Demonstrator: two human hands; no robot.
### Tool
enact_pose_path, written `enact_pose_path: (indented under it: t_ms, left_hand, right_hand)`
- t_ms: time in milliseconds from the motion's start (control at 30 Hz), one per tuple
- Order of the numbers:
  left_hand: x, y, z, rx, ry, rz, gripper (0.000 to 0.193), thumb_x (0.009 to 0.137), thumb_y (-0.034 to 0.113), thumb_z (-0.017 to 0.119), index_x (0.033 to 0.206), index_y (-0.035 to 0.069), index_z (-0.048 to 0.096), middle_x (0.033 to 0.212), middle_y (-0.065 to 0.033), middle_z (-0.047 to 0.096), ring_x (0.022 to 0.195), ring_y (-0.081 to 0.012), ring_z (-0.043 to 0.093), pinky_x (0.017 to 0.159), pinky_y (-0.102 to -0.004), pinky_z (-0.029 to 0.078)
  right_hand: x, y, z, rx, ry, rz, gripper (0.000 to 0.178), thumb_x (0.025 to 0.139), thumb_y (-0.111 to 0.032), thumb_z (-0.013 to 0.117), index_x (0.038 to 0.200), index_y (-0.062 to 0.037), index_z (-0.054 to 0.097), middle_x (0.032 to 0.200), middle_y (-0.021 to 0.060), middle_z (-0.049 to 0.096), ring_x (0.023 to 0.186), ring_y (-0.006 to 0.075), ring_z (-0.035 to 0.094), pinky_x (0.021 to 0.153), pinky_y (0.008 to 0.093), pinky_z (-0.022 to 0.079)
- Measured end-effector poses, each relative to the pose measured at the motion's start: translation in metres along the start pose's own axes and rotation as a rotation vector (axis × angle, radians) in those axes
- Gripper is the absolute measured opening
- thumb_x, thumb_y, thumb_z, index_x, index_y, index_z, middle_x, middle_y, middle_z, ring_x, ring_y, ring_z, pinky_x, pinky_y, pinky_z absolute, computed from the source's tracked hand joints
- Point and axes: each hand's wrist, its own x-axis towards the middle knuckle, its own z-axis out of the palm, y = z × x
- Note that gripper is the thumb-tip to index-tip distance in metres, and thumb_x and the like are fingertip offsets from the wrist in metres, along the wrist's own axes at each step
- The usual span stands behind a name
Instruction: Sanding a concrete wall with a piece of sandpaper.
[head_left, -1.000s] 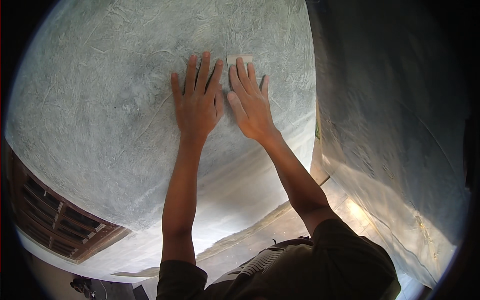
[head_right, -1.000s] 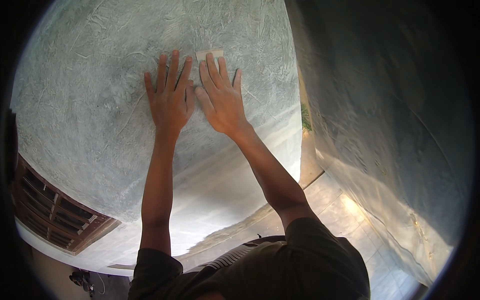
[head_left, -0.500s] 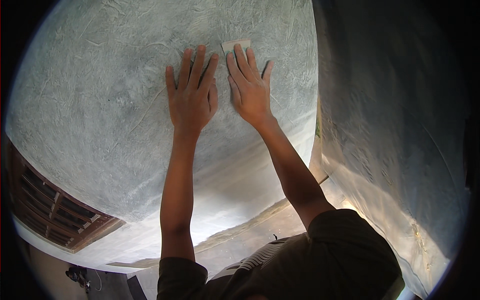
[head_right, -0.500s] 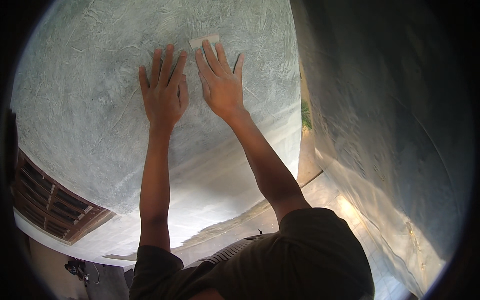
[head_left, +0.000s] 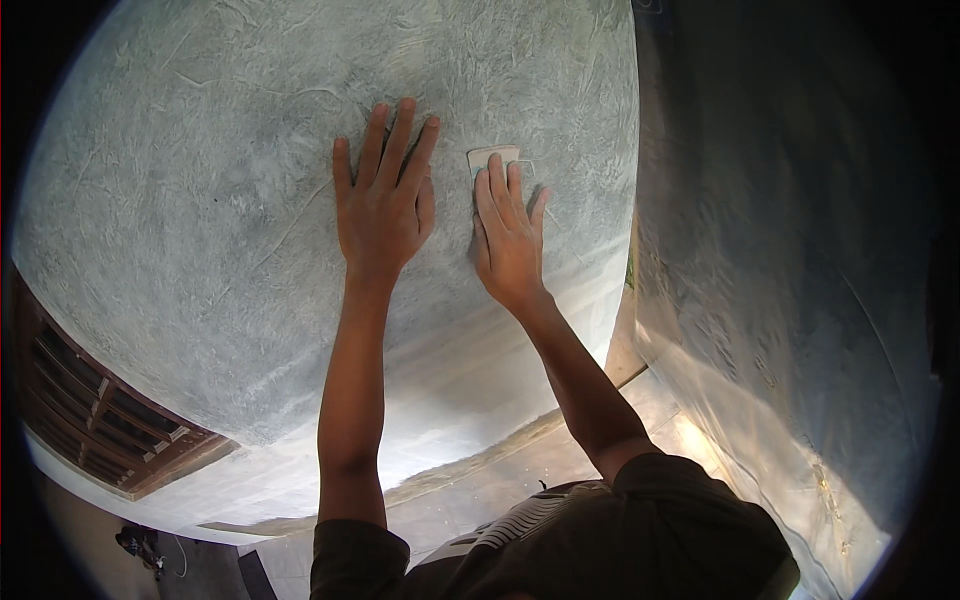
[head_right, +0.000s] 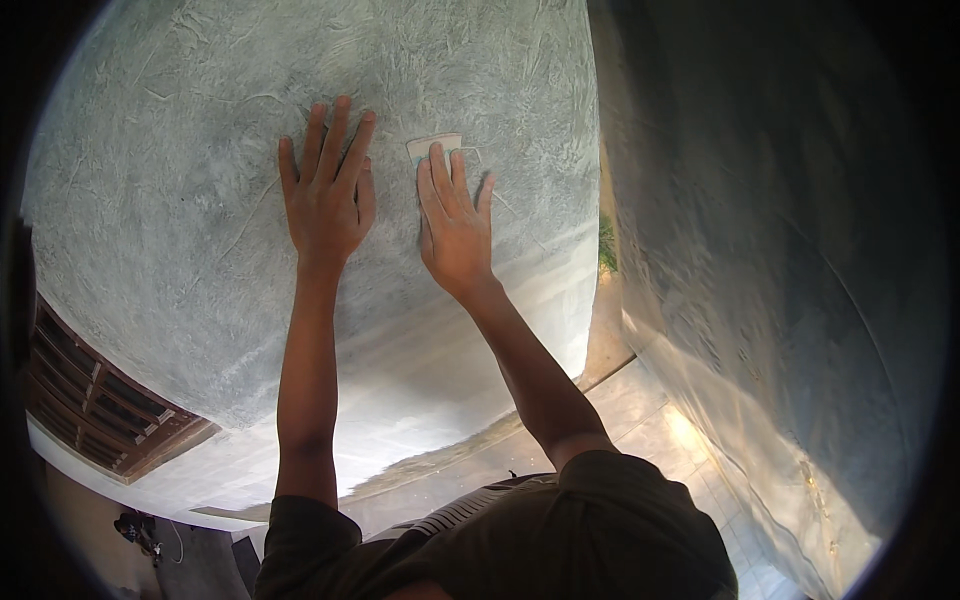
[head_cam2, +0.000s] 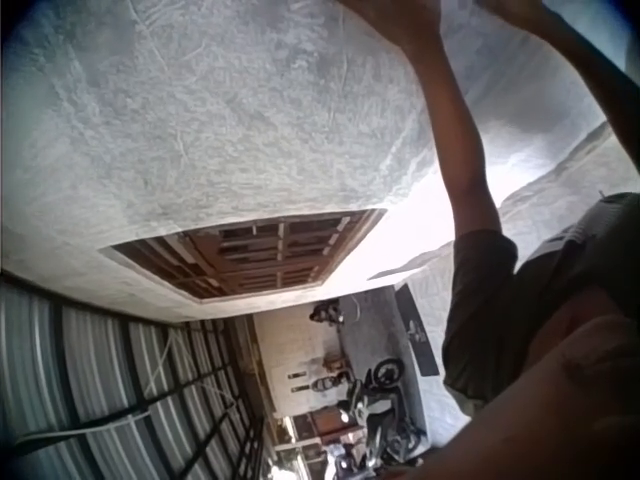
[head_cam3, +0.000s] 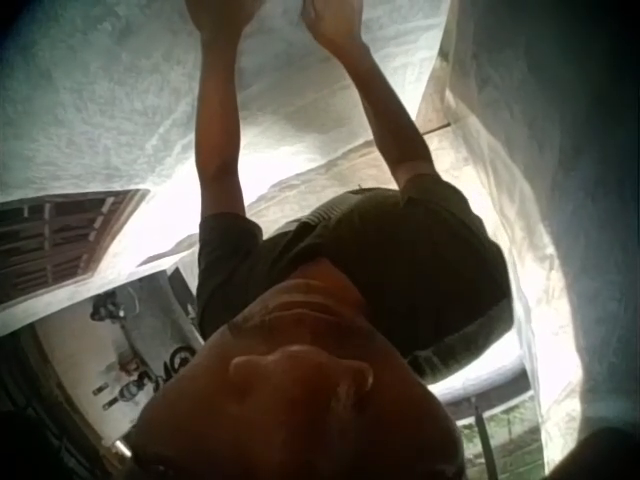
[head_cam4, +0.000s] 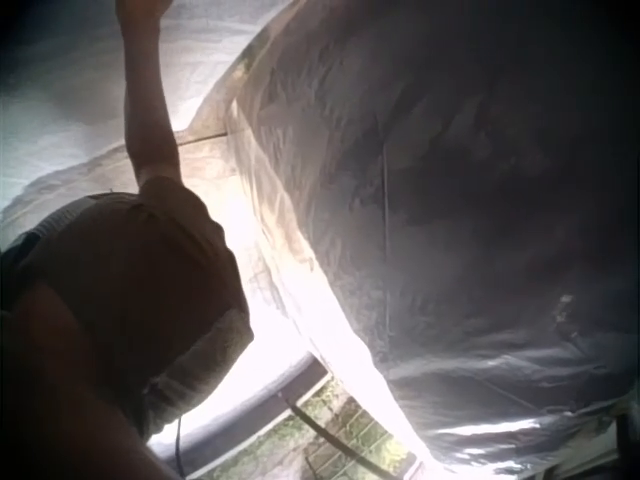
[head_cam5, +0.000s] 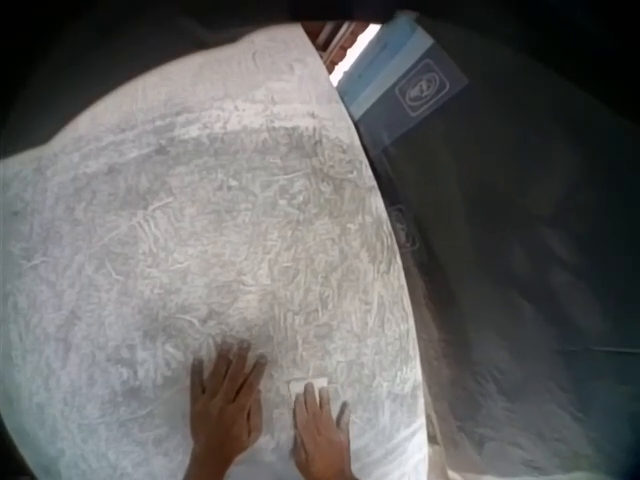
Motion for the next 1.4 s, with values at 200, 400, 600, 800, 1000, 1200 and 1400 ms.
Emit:
enact_pose_path:
  t_ms: [200, 400, 600, 800, 1000, 1200, 1400]
  left_hand:
    - [0.002, 0.003, 0.0, -0.03, 0.023, 0.004, 0.053, 0.091, 0.021, 0.059, 0.143, 0.032, 0.054, 0.156, 0.0071, 0.043, 0.145, -0.0174, 0.039, 0.12, -0.0529, 0.022]
    - [0.001, 0.001, -0.002, -0.017, 0.014, 0.006, 0.053, 0.091, 0.022, 0.059, 0.143, 0.032, 0.053, 0.157, 0.0077, 0.041, 0.145, -0.0173, 0.038, 0.121, -0.0527, 0.022]
    - [0.0, 0.0, -0.002, 0.002, -0.032, -0.013, 0.056, 0.09, 0.023, 0.06, 0.145, 0.034, 0.051, 0.158, 0.0082, 0.04, 0.146, -0.017, 0.036, 0.121, -0.0531, 0.023]
    - [0.002, 0.004, -0.003, -0.028, -0.05, -0.024, 0.059, 0.088, 0.019, 0.063, 0.144, 0.033, 0.052, 0.158, 0.0082, 0.04, 0.146, -0.0171, 0.036, 0.121, -0.0527, 0.023]
    - [-0.002, -0.001, -0.002, -0.007, -0.011, -0.011, 0.057, 0.089, 0.021, 0.061, 0.144, 0.033, 0.053, 0.158, 0.0074, 0.041, 0.146, -0.0173, 0.037, 0.121, -0.0528, 0.023]
    - [0.004, 0.005, -0.001, -0.024, 0.014, -0.017, 0.052, 0.091, 0.022, 0.06, 0.142, 0.032, 0.055, 0.156, 0.0064, 0.044, 0.146, -0.0178, 0.038, 0.12, -0.0537, 0.022]
    - [-0.004, -0.001, 0.0, -0.009, -0.014, -0.023, 0.046, 0.095, 0.029, 0.056, 0.14, 0.032, 0.056, 0.156, 0.0075, 0.044, 0.145, -0.0181, 0.038, 0.12, -0.0532, 0.022]
  right_hand:
    - [0.062, -0.017, -0.024, 0.097, 0.102, -0.095, 0.055, 0.097, -0.014, 0.055, 0.146, 0.0052, 0.039, 0.161, 0.0221, 0.026, 0.148, 0.0428, 0.026, 0.116, 0.0589, 0.029]
    - [0.024, -0.016, -0.007, 0.285, 0.065, -0.098, 0.058, 0.096, -0.015, 0.057, 0.145, 0.0096, 0.038, 0.161, 0.0256, 0.022, 0.148, 0.0465, 0.023, 0.117, 0.0545, 0.03]
    - [0.036, -0.007, -0.019, 0.257, -0.024, -0.152, 0.072, 0.095, -0.027, 0.061, 0.148, 0.0104, 0.031, 0.16, 0.0305, 0.019, 0.149, 0.0495, 0.017, 0.117, 0.0593, 0.024]
    - [0.043, -0.006, -0.021, 0.225, -0.035, -0.146, 0.085, 0.097, -0.041, 0.059, 0.152, 0.0118, 0.022, 0.161, 0.032, 0.013, 0.15, 0.049, 0.013, 0.118, 0.0608, 0.018]
    - [0.007, -0.013, -0.017, 0.316, -0.118, -0.065, 0.088, 0.097, -0.045, 0.058, 0.151, 0.0136, 0.02, 0.16, 0.0344, 0.012, 0.15, 0.0493, 0.01, 0.118, 0.0616, 0.016]
    - [0.071, -0.022, -0.027, 0.344, -0.036, -0.123, 0.091, 0.096, -0.048, 0.057, 0.151, 0.0146, 0.019, 0.161, 0.0346, 0.008, 0.15, 0.051, 0.007, 0.118, 0.0633, 0.014]
    - [-0.002, -0.024, -0.013, 0.378, -0.181, -0.01, 0.09, 0.097, -0.047, 0.057, 0.15, 0.0157, 0.02, 0.16, 0.0361, 0.01, 0.15, 0.0501, 0.008, 0.118, 0.0621, 0.015]
